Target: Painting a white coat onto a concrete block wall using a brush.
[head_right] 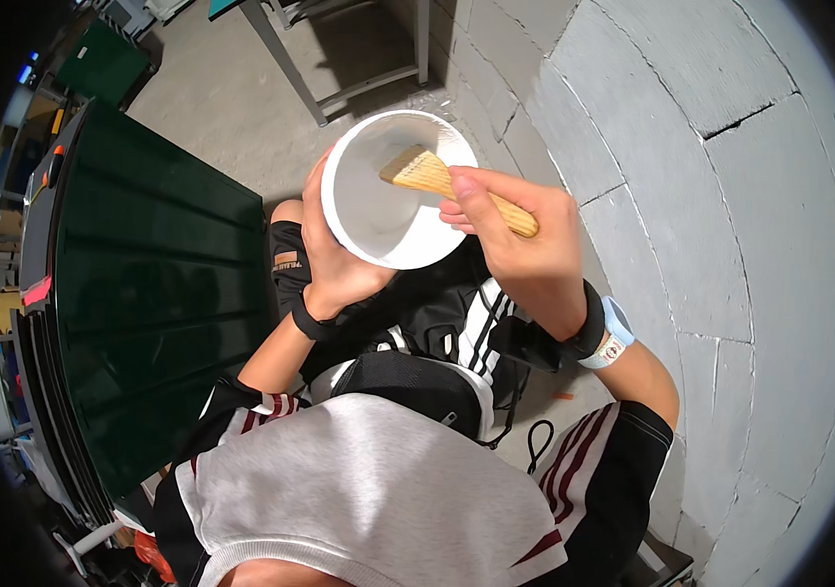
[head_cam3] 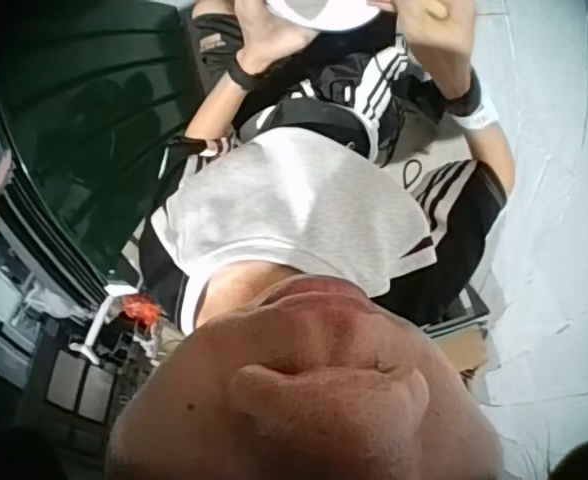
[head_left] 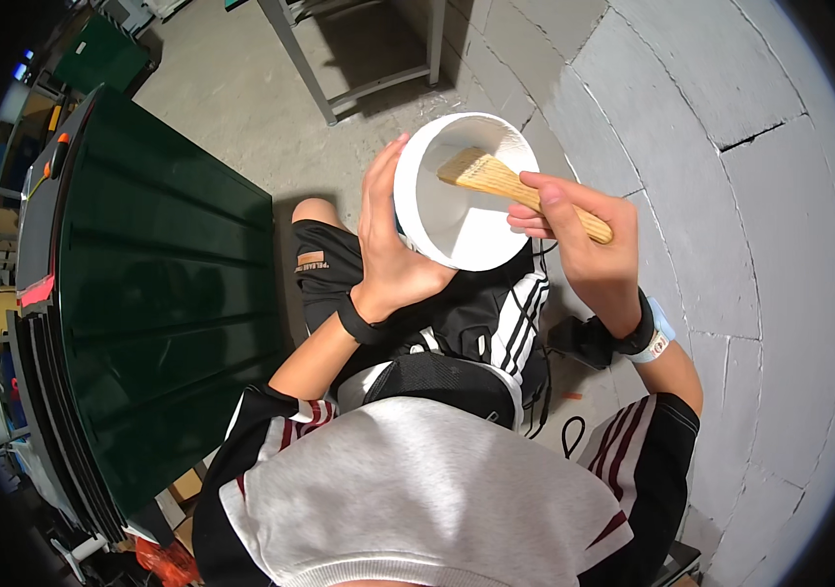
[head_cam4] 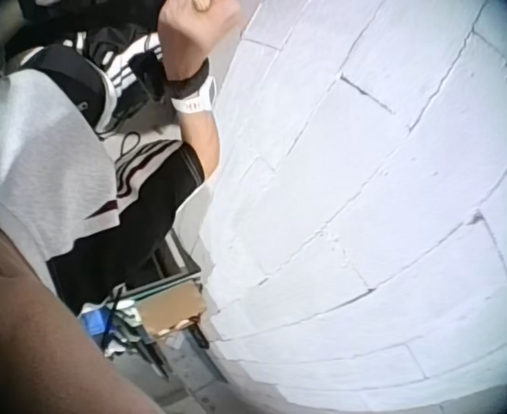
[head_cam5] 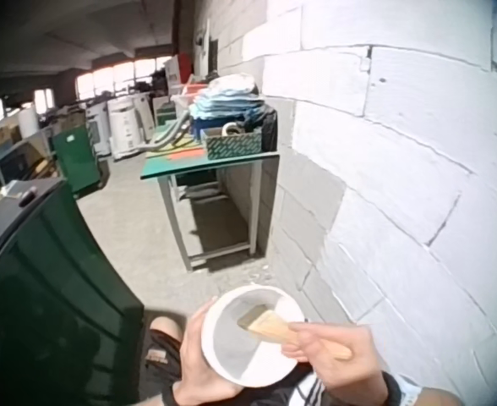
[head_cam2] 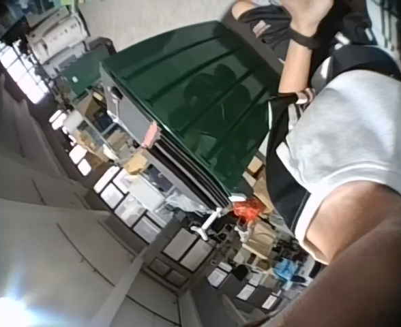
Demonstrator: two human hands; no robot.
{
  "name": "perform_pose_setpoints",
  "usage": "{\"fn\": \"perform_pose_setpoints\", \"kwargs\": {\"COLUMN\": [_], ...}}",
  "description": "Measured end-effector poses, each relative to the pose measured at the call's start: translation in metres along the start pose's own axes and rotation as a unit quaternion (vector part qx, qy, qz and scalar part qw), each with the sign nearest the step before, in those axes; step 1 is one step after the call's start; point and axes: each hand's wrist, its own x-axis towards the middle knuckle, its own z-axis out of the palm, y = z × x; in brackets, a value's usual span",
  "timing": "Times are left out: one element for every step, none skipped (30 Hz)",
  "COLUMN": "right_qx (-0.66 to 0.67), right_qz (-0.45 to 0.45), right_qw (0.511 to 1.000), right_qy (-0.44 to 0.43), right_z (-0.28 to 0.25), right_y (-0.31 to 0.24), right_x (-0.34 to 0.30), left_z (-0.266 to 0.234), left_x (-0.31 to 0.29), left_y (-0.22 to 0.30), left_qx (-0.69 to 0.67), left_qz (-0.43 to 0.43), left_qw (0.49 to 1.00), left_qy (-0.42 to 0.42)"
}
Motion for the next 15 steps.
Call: {"fn": "perform_pose_setpoints", "kwargs": {"right_qx": [0.000, -0.026, -0.053, -0.052, -0.042, -0.031, -0.031, -0.040, -0.048, -0.048, -0.067, -0.087, -0.086, -0.110, -0.134], "right_qz": [0.000, -0.013, -0.026, -0.026, -0.028, -0.029, -0.030, -0.046, -0.062, -0.063, -0.068, -0.073, -0.073, -0.101, -0.130], "right_qw": [1.000, 0.999, 0.998, 0.998, 0.999, 0.999, 0.999, 0.998, 0.997, 0.997, 0.995, 0.993, 0.993, 0.988, 0.982], "right_qy": [0.002, -0.014, -0.030, -0.030, -0.014, 0.002, 0.002, -0.003, -0.009, -0.008, -0.015, -0.023, -0.023, -0.027, -0.032], "right_z": [0.000, 0.000, 0.000, 0.001, 0.004, 0.006, 0.006, 0.007, 0.007, 0.007, 0.008, 0.008, 0.009, 0.010, 0.010], "right_y": [0.000, 0.001, 0.002, 0.005, 0.007, 0.009, 0.011, 0.013, 0.013, 0.012, 0.010, 0.008, 0.006, 0.006, 0.005], "right_x": [0.000, -0.001, -0.001, -0.001, -0.002, -0.002, -0.001, -0.001, -0.001, -0.001, -0.001, -0.001, -0.001, 0.000, 0.001], "left_z": [0.002, 0.004, 0.005, 0.005, 0.004, 0.003, 0.002, 0.001, 0.000, 0.000, -0.001, -0.002, -0.002, -0.002, -0.003], "left_x": [-0.002, -0.005, -0.006, -0.008, -0.009, -0.010, -0.009, -0.009, -0.009, -0.009, -0.010, -0.010, -0.010, -0.010, -0.010], "left_y": [-0.001, -0.003, -0.004, -0.006, -0.007, -0.008, -0.008, -0.008, -0.008, -0.008, -0.009, -0.009, -0.009, -0.010, -0.010], "left_qx": [-0.001, -0.039, -0.058, -0.075, -0.079, -0.079, -0.081, -0.087, -0.090, -0.093, -0.100, -0.103, -0.106, -0.113, -0.116], "left_qz": [0.001, -0.029, -0.044, -0.059, -0.060, -0.060, -0.060, -0.060, -0.059, -0.059, -0.068, -0.073, -0.077, -0.068, -0.064], "left_qw": [1.000, 0.999, 0.997, 0.995, 0.995, 0.995, 0.995, 0.994, 0.994, 0.994, 0.993, 0.992, 0.991, 0.991, 0.991], "left_qy": [-0.001, 0.010, 0.014, 0.020, 0.019, 0.018, 0.017, 0.017, 0.018, 0.017, 0.016, 0.015, 0.014, 0.020, 0.022]}}
